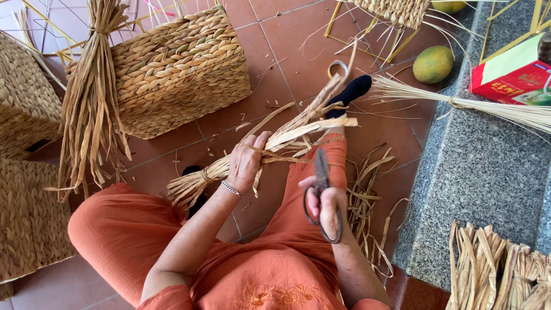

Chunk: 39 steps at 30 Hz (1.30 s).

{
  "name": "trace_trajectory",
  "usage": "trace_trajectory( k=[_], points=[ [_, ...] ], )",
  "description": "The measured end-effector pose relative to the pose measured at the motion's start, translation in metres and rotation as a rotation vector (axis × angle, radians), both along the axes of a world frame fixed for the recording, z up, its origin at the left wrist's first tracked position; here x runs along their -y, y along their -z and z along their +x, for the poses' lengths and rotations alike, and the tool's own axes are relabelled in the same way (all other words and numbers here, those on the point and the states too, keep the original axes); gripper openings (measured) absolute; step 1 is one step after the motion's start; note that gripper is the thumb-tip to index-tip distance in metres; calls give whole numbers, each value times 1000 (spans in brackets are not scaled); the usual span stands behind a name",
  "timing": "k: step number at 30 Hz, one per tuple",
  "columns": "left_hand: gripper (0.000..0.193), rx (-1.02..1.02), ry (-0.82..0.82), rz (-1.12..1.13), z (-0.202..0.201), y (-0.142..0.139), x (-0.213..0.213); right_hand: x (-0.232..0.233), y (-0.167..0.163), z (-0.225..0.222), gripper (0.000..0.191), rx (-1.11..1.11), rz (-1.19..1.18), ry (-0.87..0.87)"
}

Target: The person sits on the floor gathering dried palm leaves into a bundle, aligning the stalks, and wrapping a strip around the bundle. They then use scissors to trim the leaf ends and continue adding and arranging leaves into the bundle.

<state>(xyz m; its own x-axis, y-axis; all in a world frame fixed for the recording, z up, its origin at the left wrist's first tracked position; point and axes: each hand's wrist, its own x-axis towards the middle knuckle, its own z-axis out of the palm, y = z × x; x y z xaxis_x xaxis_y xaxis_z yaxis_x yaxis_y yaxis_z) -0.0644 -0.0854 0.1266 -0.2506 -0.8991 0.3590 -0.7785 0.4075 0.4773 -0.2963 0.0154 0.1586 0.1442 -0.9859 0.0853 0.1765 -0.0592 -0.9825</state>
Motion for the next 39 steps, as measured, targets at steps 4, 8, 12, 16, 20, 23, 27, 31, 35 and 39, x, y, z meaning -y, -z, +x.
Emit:
trace_trajectory(
  k=[4,8,12,16,20,23,27,31,35,39],
  points=[
    [54,114,-13,-9,8,-3,-5,14,-16,-34,87,-162,-101,299],
    [52,109,18,-108,15,-7,-10,43,-38,-66,64,-608,-274,457],
    [51,175,32,-141,18,-11,-15,54,-57,-78,51,-1057,-459,448],
    [50,172,35,-197,20,-15,-21,58,-65,-80,53,-1142,-465,418],
    [56,168,40,-232,22,-16,-24,57,-59,-82,48,-1099,-458,444],
    [56,140,27,-216,25,-12,-22,55,-47,-83,44,-1022,-353,431],
    [54,4,9,-18,24,-2,-13,54,-29,-83,50,-757,-302,416],
    [40,-385,78,321,15,8,-7,61,-16,-74,65,-309,-31,412],
    [17,-710,262,700,7,15,-4,63,-18,-71,76,-163,52,408],
    [14,-1212,172,1134,16,24,-9,60,-21,-71,78,-207,35,427]
  ],
)
